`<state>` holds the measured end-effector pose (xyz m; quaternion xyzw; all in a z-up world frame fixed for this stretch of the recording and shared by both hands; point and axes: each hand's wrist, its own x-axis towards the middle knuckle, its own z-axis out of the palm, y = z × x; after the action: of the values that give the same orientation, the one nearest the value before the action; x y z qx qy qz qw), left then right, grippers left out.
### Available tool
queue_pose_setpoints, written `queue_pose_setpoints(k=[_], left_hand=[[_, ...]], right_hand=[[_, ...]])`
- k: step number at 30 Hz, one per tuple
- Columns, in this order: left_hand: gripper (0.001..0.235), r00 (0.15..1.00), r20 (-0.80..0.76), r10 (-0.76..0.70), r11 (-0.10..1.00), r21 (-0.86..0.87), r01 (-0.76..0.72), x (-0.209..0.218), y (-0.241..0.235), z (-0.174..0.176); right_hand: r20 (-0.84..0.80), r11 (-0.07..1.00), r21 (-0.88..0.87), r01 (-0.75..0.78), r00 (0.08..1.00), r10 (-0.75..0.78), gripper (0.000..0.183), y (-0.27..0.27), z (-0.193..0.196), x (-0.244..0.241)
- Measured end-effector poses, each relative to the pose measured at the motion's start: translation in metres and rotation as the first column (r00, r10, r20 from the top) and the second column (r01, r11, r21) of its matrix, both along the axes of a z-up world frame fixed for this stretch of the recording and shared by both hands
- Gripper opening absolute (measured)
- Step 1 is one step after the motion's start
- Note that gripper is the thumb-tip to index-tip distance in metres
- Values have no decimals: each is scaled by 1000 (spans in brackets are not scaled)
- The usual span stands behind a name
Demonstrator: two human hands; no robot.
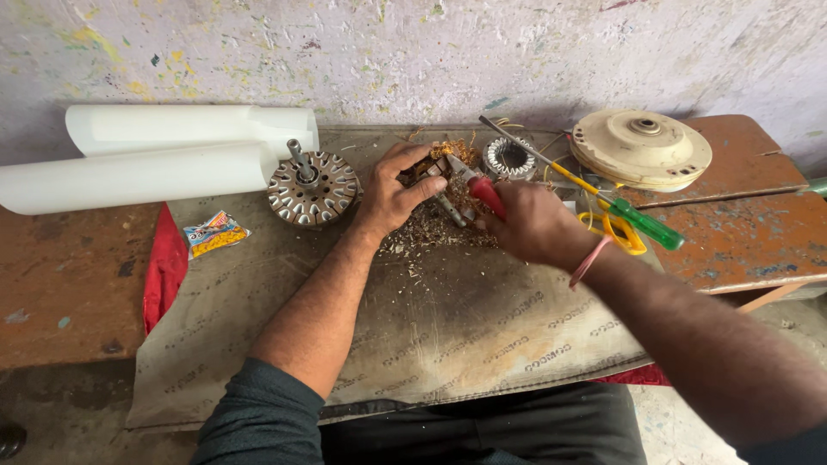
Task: The person strips old copper windings from a ceiling fan stator core using a pair of wire cutting pliers, pulling away individual sections of copper wire over a workbench.
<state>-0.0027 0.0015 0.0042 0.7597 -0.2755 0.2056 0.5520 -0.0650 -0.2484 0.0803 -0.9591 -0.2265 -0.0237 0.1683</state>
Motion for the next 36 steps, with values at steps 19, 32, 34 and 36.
queue_pose_setpoints(k=[19,32,34,36], left_hand=[[71,992,-102,-74,997,-40,70,-7,1,10],[50,997,23,-77,884,463,57,18,-8,38],[41,993,74,-94,930,362,61,20,-12,37],[35,990,118,-84,943,331,40,21,-11,38]], right_hand=[[431,982,182,-41,901,-42,34,-65,-6,-38],[491,876,459,-149,864,-110,36,-15,-55,15],[563,881,434,-188,820,-103,34,-11,-56,16],[555,862,464,-206,826,-101,33,-13,-55,15]])
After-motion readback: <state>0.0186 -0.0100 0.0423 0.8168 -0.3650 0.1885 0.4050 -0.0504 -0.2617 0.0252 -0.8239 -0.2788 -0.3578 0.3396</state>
